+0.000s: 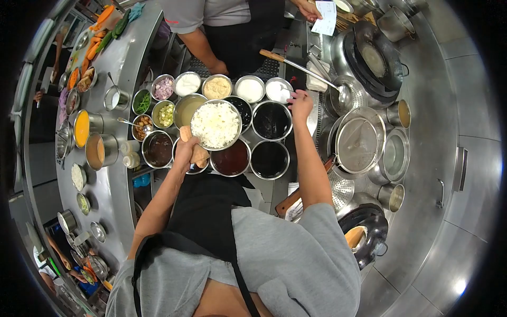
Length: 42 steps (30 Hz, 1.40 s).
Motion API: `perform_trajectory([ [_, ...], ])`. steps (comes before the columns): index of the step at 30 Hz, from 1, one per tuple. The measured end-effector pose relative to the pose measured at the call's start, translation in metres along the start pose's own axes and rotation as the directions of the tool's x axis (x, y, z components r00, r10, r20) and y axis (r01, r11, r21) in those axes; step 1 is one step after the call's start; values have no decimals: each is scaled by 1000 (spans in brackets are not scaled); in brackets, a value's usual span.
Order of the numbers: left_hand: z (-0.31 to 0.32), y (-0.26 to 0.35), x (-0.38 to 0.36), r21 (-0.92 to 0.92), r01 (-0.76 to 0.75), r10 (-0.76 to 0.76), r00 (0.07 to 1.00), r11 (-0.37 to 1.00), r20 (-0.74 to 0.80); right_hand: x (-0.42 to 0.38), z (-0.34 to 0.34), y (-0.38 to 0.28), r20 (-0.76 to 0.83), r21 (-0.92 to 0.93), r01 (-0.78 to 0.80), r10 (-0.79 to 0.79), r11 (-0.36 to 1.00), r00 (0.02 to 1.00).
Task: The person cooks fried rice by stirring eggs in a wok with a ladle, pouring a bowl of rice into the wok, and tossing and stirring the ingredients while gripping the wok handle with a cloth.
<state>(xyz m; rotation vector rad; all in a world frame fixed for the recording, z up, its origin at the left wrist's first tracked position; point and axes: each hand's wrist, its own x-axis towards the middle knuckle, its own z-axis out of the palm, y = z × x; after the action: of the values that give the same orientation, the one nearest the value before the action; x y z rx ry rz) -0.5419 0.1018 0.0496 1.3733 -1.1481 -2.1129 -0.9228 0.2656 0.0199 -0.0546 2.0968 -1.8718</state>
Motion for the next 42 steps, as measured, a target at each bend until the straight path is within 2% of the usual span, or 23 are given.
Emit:
perform_trajectory([
  [3, 2, 1, -2, 30, -5, 5, 1000, 1000, -11, 5, -17, 6, -16, 171, -108, 112, 979, 994],
  [6, 1, -1, -1, 29, -11, 12, 1000, 1000, -21, 2, -28, 3, 0, 231, -158, 163, 960, 987],
  [9, 2, -3, 0, 23, -38, 39, 999, 999, -25, -6, -26, -3, 72, 31, -23, 20, 999, 997],
  [10, 2, -4, 2, 22, -46, 46, 999, 999, -25, -8, -23, -4, 105, -76, 86, -78, 993, 991],
  [13, 0, -6, 2, 36, -40, 41, 999, 999, -15, -7, -12, -1, 129, -193, 153, -130, 969, 983],
  [17, -2, -8, 4, 41, -41, 42, 999, 998, -18, 0, -11, 4, 44, 82, -43, 39, 996, 998],
  [21, 2, -3, 1, 43, -38, 39, 999, 998, -12, 4, -32, 6, 71, 279, -213, 201, 936, 977],
  [26, -1, -9, 3, 11, -51, 52, 999, 999, -17, 0, -47, 7, 99, 302, -241, 221, 922, 970],
  [30, -3, -15, 6, 70, -67, 70, 997, 995, -34, -1, -53, 12, 146, 365, -273, 236, 890, 961],
  [31, -3, -14, 6, 55, -103, 104, 994, 993, -16, -1, -54, 13, 146, 354, -270, 232, 895, 962],
  [33, 2, -7, 0, 50, -73, 76, 995, 996, -62, 0, -55, 15, 174, 363, -252, 201, 897, 964],
  [35, 2, -3, -2, 97, -41, 48, 996, 994, -71, -2, -52, 13, 141, 335, -229, 191, 914, 971],
  [39, 6, 1, -5, 35, -50, 53, 996, 998, -67, -5, -44, 9, 100, 268, -182, 160, 946, 982],
  [40, 5, -1, -3, 23, -22, 23, 998, 1000, -61, -11, -39, 4, 102, 237, -121, 99, 964, 990],
  [42, 3, -5, 0, 24, -41, 43, 998, 999, -48, -22, -27, -9, 118, 41, 42, -46, 998, 992],
])
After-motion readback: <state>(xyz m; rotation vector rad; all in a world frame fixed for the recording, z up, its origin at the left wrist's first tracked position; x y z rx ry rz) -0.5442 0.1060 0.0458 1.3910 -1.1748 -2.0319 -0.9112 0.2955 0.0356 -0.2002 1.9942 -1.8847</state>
